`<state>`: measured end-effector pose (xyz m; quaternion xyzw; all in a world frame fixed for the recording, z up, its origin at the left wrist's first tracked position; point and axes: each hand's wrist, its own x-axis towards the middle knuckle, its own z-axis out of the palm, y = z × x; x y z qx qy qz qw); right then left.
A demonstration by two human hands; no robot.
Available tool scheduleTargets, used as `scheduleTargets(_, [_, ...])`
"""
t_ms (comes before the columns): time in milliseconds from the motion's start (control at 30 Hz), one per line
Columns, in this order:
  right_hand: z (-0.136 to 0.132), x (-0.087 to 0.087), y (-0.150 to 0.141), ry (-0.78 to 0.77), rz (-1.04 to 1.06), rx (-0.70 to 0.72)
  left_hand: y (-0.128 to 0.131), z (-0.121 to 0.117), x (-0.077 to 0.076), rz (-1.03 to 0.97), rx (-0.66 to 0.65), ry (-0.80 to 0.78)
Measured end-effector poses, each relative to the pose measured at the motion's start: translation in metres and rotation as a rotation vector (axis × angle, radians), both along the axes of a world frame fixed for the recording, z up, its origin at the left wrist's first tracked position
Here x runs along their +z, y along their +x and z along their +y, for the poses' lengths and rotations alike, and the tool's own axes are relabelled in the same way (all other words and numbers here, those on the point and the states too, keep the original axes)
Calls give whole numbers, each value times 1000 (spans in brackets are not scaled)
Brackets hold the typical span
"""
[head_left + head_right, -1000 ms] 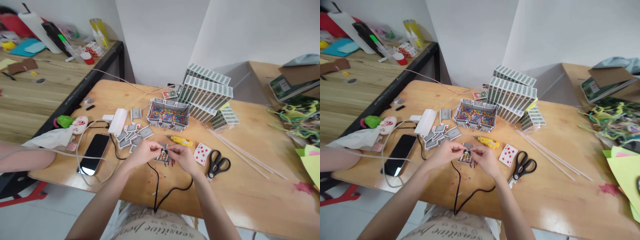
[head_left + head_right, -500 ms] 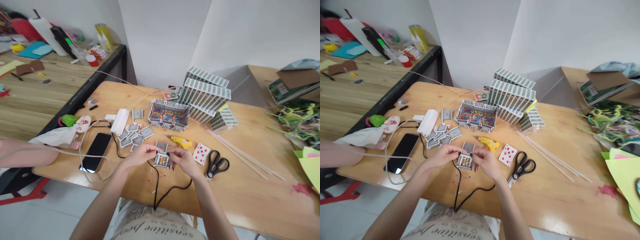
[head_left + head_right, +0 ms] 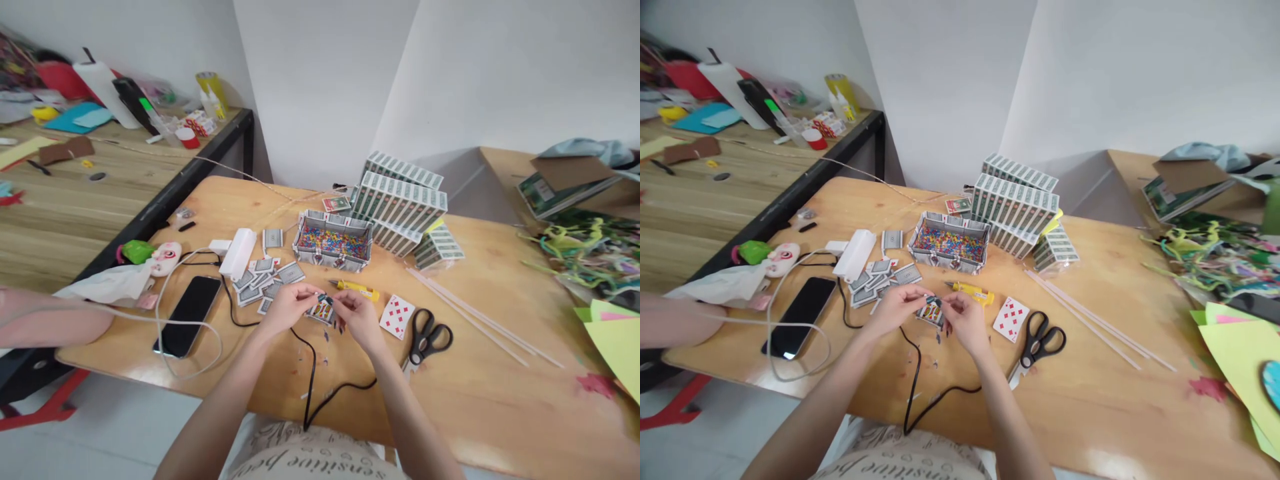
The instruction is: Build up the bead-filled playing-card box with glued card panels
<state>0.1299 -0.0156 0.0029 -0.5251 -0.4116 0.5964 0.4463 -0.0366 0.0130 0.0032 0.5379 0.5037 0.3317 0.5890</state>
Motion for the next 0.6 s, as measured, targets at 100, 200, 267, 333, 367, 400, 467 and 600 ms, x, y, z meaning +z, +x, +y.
scheduleTargets(100, [8, -8, -10, 13, -1, -44, 0, 19, -1, -34, 31, 17])
scheduleTargets(200, [11, -14, -21, 13, 34, -32, -3, 38, -8, -133, 48, -30])
scheduleTargets(267, [10, -17, -27, 17, 77, -1, -4, 45, -15, -187, 72, -54])
scheduleTargets(333, [9, -18, -31, 33, 138, 25, -5, 48, -23, -241, 90, -79])
scheduleTargets(367, [8, -19, -32, 43, 170, 34, -5, 48, -26, -266, 95, -89])
scheduleTargets(400, [8, -20, -33, 53, 199, 39, -5, 47, -29, -287, 98, -96])
scheduleTargets(467, [6, -22, -33, 59, 232, 43, -4, 46, -32, -320, 106, -99])
scheduleTargets(600, [5, -27, -34, 60, 205, -4, -2, 43, -30, -310, 108, 1])
